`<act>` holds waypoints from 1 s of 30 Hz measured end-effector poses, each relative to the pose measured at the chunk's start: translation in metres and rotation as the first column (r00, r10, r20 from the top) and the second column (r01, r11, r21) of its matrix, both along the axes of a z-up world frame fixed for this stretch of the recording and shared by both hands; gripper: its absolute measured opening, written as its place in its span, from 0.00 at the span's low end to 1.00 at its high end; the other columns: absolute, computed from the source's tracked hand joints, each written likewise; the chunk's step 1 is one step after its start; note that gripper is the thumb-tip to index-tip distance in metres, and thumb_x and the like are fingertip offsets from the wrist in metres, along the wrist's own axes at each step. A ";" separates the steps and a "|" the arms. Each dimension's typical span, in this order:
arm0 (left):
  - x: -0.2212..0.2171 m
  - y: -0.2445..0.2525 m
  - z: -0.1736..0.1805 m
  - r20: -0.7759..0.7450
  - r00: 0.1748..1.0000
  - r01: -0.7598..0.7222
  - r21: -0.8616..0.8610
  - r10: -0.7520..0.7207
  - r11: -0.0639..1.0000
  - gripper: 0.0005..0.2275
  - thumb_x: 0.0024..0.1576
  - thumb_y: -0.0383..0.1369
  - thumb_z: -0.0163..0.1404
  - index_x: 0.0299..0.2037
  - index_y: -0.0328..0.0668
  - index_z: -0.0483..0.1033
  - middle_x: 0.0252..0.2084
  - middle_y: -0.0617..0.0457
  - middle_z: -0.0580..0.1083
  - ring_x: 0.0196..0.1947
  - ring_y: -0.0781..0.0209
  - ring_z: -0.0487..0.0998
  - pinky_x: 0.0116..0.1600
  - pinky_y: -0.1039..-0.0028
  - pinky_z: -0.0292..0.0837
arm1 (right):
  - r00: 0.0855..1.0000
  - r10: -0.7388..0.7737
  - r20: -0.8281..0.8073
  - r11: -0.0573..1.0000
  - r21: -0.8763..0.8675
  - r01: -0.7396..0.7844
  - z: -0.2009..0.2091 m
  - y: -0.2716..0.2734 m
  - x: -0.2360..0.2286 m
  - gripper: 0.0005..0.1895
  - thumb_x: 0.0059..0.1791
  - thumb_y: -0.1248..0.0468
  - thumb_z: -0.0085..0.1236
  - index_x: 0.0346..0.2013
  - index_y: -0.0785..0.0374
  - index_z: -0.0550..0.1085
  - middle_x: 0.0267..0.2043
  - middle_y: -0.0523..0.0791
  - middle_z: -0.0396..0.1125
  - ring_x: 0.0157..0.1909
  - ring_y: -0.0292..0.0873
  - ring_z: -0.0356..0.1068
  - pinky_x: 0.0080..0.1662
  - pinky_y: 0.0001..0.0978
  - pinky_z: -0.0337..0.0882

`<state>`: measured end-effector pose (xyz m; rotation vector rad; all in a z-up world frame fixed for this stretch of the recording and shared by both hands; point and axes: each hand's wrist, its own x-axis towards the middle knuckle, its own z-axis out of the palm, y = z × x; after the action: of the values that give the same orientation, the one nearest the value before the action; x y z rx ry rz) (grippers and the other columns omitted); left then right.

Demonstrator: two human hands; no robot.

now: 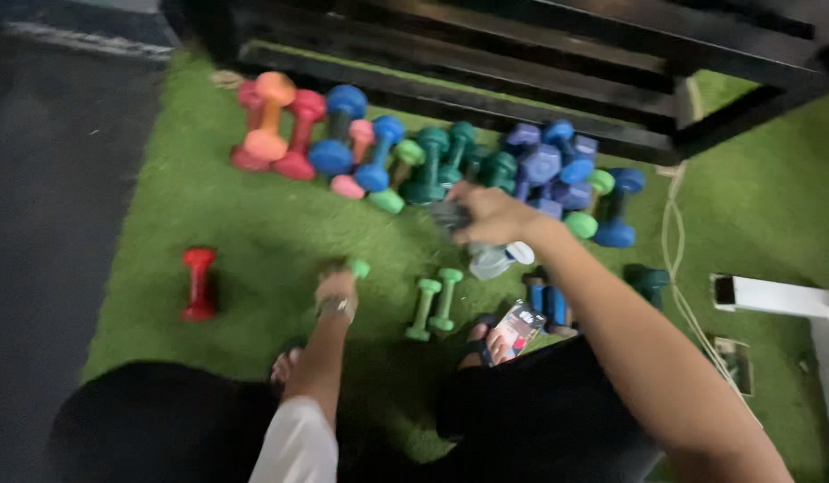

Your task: The person cleans dumbbells by spraying them with a cleaning liquid and wiping them with a cloth.

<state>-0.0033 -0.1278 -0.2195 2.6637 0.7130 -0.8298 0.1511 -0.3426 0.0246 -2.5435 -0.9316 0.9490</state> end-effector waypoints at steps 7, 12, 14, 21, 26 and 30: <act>0.031 -0.043 0.094 0.083 0.699 -0.236 -0.911 0.710 0.338 0.38 0.53 0.61 0.46 0.66 0.42 0.59 0.62 0.39 0.68 0.64 0.42 0.69 0.66 0.46 0.65 | 0.993 -0.113 -0.025 0.976 0.183 0.116 -0.009 0.027 -0.005 0.36 0.38 0.41 0.72 0.57 0.46 0.73 0.37 0.44 0.74 0.48 0.49 0.76 0.51 0.48 0.73; 0.055 -0.075 0.162 -0.427 0.541 -0.025 -0.869 0.725 -0.493 0.15 0.63 0.38 0.54 0.52 0.33 0.76 0.46 0.47 0.80 0.42 0.55 0.82 0.46 0.62 0.83 | 0.906 0.025 -0.422 0.931 0.339 0.132 0.080 -0.023 -0.002 0.40 0.46 0.62 0.64 0.69 0.75 0.59 0.60 0.65 0.68 0.58 0.55 0.72 0.58 0.50 0.73; 0.052 -0.051 0.206 0.072 0.815 -0.192 -0.903 0.575 0.385 0.37 0.54 0.69 0.37 0.57 0.48 0.77 0.56 0.51 0.78 0.62 0.53 0.74 0.67 0.58 0.64 | 0.949 -0.143 -0.282 0.886 0.390 0.249 0.087 -0.069 0.024 0.27 0.50 0.68 0.57 0.65 0.69 0.67 0.59 0.55 0.69 0.59 0.48 0.70 0.55 0.43 0.73; 0.075 0.047 0.232 0.657 0.740 0.209 -0.019 -0.145 0.978 0.33 0.68 0.57 0.25 0.50 0.35 0.77 0.51 0.35 0.71 0.52 0.32 0.75 0.58 0.51 0.69 | 0.946 -0.318 0.064 0.900 0.334 0.280 -0.095 -0.198 0.004 0.40 0.36 0.60 0.74 0.58 0.75 0.71 0.52 0.65 0.70 0.58 0.68 0.69 0.57 0.61 0.68; 0.061 0.063 0.256 0.933 0.306 0.228 0.120 -0.188 0.966 0.18 0.70 0.43 0.38 0.49 0.38 0.78 0.38 0.45 0.80 0.44 0.45 0.81 0.47 0.60 0.75 | 0.767 -0.640 0.029 0.614 0.620 0.489 -0.213 -0.141 -0.026 0.60 0.28 0.62 0.82 0.72 0.65 0.63 0.61 0.64 0.60 0.67 0.66 0.59 0.63 0.58 0.62; 0.050 0.079 0.306 0.939 0.336 0.368 -0.058 -0.075 0.928 0.19 0.70 0.42 0.35 0.27 0.44 0.63 0.21 0.54 0.65 0.20 0.58 0.68 0.27 0.64 0.58 | 0.537 -0.794 -0.285 0.344 0.518 0.784 -0.229 -0.112 -0.023 0.40 0.42 0.53 0.70 0.63 0.69 0.67 0.63 0.48 0.67 0.62 0.41 0.65 0.61 0.33 0.65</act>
<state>0.0471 -0.0486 0.0869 2.4046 -0.1003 0.6100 0.1280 -0.4545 -0.2041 -1.9861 0.1330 0.2284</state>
